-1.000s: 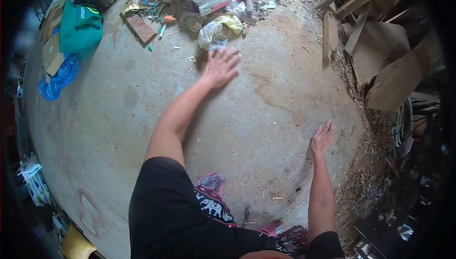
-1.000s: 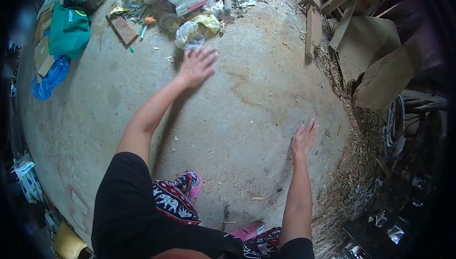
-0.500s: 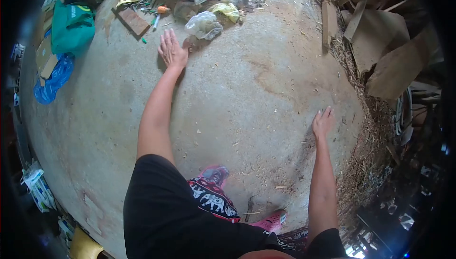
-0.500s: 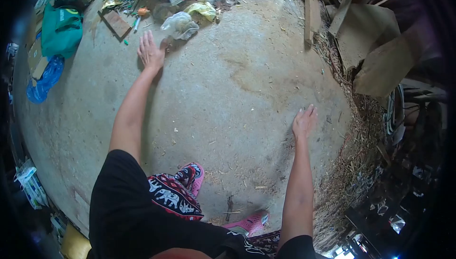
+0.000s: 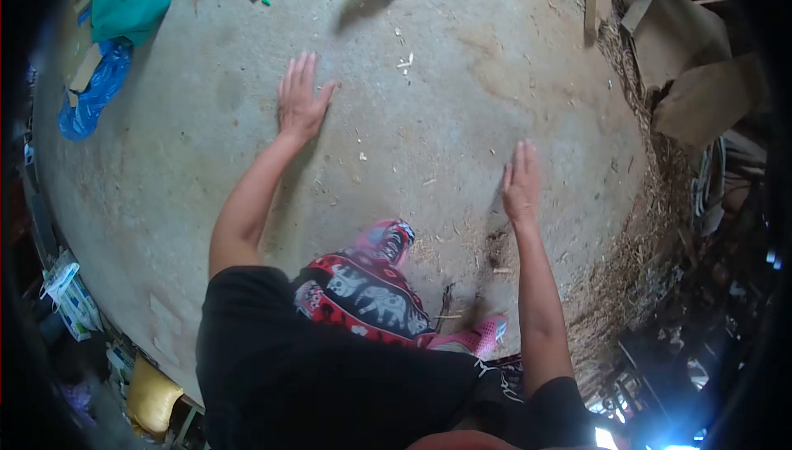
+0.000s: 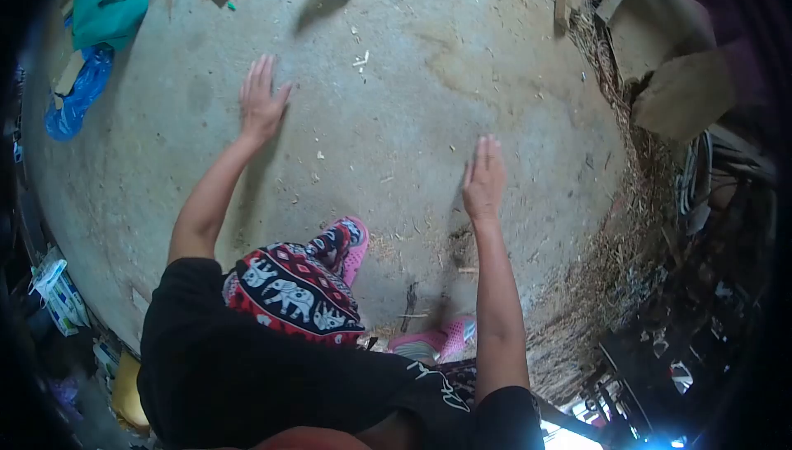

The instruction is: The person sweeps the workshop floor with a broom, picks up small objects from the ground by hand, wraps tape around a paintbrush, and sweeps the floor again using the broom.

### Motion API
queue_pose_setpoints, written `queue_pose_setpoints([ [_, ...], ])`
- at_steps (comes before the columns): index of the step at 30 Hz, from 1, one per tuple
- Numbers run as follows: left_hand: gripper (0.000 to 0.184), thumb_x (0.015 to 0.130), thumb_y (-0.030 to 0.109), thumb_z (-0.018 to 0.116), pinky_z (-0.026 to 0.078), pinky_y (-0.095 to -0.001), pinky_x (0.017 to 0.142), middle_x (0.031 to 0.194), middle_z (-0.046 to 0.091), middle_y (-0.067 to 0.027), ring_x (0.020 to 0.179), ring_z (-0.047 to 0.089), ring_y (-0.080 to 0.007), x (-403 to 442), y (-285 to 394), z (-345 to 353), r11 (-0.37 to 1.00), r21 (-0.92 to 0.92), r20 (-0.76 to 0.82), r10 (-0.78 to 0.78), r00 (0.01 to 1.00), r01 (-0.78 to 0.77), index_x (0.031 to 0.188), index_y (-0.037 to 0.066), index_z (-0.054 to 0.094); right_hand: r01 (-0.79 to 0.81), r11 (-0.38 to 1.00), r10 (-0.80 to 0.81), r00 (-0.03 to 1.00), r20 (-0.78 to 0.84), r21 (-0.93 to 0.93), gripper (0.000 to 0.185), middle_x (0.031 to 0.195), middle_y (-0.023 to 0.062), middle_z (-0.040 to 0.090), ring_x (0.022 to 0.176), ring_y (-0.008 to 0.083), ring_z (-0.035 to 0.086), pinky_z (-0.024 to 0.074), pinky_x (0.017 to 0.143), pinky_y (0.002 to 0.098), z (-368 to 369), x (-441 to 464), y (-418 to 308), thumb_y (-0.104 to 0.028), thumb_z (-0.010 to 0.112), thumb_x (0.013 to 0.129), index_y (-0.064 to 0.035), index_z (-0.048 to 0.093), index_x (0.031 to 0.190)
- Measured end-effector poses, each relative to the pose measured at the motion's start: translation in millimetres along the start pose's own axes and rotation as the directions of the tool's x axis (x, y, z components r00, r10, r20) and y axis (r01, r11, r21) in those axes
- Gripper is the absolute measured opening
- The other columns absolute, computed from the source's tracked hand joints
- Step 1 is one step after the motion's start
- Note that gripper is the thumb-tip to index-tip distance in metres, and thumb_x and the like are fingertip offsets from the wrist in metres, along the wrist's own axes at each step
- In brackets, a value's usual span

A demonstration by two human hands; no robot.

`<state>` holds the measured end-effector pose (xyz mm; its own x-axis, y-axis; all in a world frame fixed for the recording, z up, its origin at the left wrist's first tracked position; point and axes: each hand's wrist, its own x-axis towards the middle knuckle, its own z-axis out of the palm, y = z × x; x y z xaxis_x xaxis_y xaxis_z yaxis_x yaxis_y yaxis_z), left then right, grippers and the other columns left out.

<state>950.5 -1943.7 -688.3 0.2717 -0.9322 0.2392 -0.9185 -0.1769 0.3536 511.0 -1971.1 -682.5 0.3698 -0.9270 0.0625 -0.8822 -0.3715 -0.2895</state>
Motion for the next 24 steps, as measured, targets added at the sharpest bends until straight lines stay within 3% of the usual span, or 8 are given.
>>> queue_pose_setpoints([
  [3, 0.066, 0.083, 0.037, 0.056, 0.02, -0.0461, 0.104, 0.141, 0.032, -0.0135, 0.13, 0.027, -0.0341, -72.0, 18.7, -34.9, 0.994, 0.062, 0.211, 0.075, 0.975, -0.089, 0.137, 0.007, 0.033, -0.175, 0.976, 0.165, 0.983, -0.084, -0.129, 0.052, 0.137, 0.0198, 0.036, 0.126, 0.0364, 0.035, 0.0284, 0.104, 0.0424, 8.4, -27.8, 27.5, -0.015, 0.053, 0.086, -0.0027, 0.037, 0.134],
  [6, 0.059, 0.083, 0.037, 0.057, 0.018, -0.048, 0.104, 0.14, 0.035, -0.0106, 0.128, 0.029, -0.0311, -118.3, 55.2, -44.0, 0.981, -0.022, 0.325, 0.191, 0.926, -0.194, 0.134, 0.011, 0.04, -0.02, 1.0, 0.021, 0.997, 0.076, -0.019, 0.055, 0.141, 0.0182, 0.031, 0.13, 0.0353, 0.029, 0.0252, 0.106, 0.0431, -9.8, -46.7, -10.4, -0.019, 0.052, 0.086, -0.008, 0.034, 0.137],
  [9, 0.043, 0.082, 0.026, 0.061, 0.027, -0.0446, 0.098, 0.126, 0.048, -0.0095, 0.117, 0.04, -0.0297, -135.1, 74.8, -33.7, 0.971, -0.027, 0.242, 0.236, 0.941, -0.237, 0.122, 0.012, 0.054, 0.26, 0.964, -0.267, 0.94, 0.213, 0.061, 0.059, 0.145, 0.0155, 0.026, 0.134, 0.0326, 0.024, 0.0223, 0.107, 0.0432, -14.3, -71.0, -41.3, -0.017, 0.051, 0.084, -0.0125, 0.032, 0.139],
  [10, 0.043, 0.082, 0.026, 0.061, 0.027, -0.0446, 0.098, 0.126, 0.048, -0.0095, 0.117, 0.04, -0.0297, -136.1, 74.9, -31.1, 0.965, -0.047, 0.245, 0.262, 0.934, -0.258, 0.122, 0.012, 0.054, 0.235, 0.971, -0.239, 0.948, 0.21, 0.045, 0.059, 0.145, 0.0155, 0.026, 0.134, 0.0326, 0.024, 0.0223, 0.107, 0.0432, -19.7, -80.7, -34.5, -0.017, 0.051, 0.084, -0.0125, 0.032, 0.139],
  [12, 0.027, 0.079, 0.01, 0.063, 0.039, -0.0387, 0.086, 0.105, 0.056, -0.0101, 0.099, 0.05, -0.0282, -136.4, 71.2, -25.9, 0.924, -0.321, 0.178, 0.273, 0.945, -0.207, 0.107, 0.01, 0.062, 0.429, 0.896, -0.435, 0.792, 0.428, 0.116, 0.062, 0.146, 0.0147, 0.024, 0.135, 0.0323, 0.022, 0.0223, 0.108, 0.0422, -33.2, -100.0, -14.8, -0.014, 0.051, 0.082, -0.0115, 0.029, 0.14],
  [15, 0.022, 0.077, 0.003, 0.064, 0.043, -0.0358, 0.077, 0.092, 0.056, -0.0106, 0.089, 0.051, -0.0279, -141.2, 62.5, -15.3, 0.894, -0.364, 0.139, 0.327, 0.935, -0.259, 0.098, 0.007, 0.062, 0.431, 0.902, -0.375, 0.762, 0.528, 0.019, 0.06, 0.144, 0.0156, 0.027, 0.132, 0.0335, 0.027, 0.0271, 0.106, 0.0412, -68.4, -135.2, 63.6, -0.012, 0.05, 0.082, -0.0098, 0.03, 0.139],
  [19, 0.023, 0.08, 0.0, 0.057, 0.042, -0.0382, 0.078, 0.095, 0.055, -0.0134, 0.09, 0.051, -0.0302, -142.2, 58.3, -10.4, 0.917, -0.272, 0.2, 0.351, 0.915, -0.292, 0.103, 0.006, 0.06, 0.079, 0.988, 0.013, 0.815, 0.579, -0.134, 0.057, 0.137, 0.0177, 0.036, 0.125, 0.0344, 0.037, 0.0309, 0.104, 0.0395, -140.3, -188.8, 115.7, -0.01, 0.058, 0.079, -0.007, 0.037, 0.132],
  [24, 0.029, 0.082, 0.001, 0.056, 0.04, -0.0385, 0.081, 0.096, 0.054, -0.0144, 0.092, 0.051, -0.0314, -144.8, 64.7, -7.3, 0.935, -0.299, 0.206, 0.258, 0.944, -0.191, 0.11, 0.006, 0.056, 0.0, 1.0, -0.006, 0.881, 0.474, 0.013, 0.056, 0.135, 0.0178, 0.038, 0.124, 0.0341, 0.038, 0.0314, 0.104, 0.0387, -142.6, -231.2, 94.8, -0.009, 0.058, 0.081, -0.0106, 0.037, 0.133],
])
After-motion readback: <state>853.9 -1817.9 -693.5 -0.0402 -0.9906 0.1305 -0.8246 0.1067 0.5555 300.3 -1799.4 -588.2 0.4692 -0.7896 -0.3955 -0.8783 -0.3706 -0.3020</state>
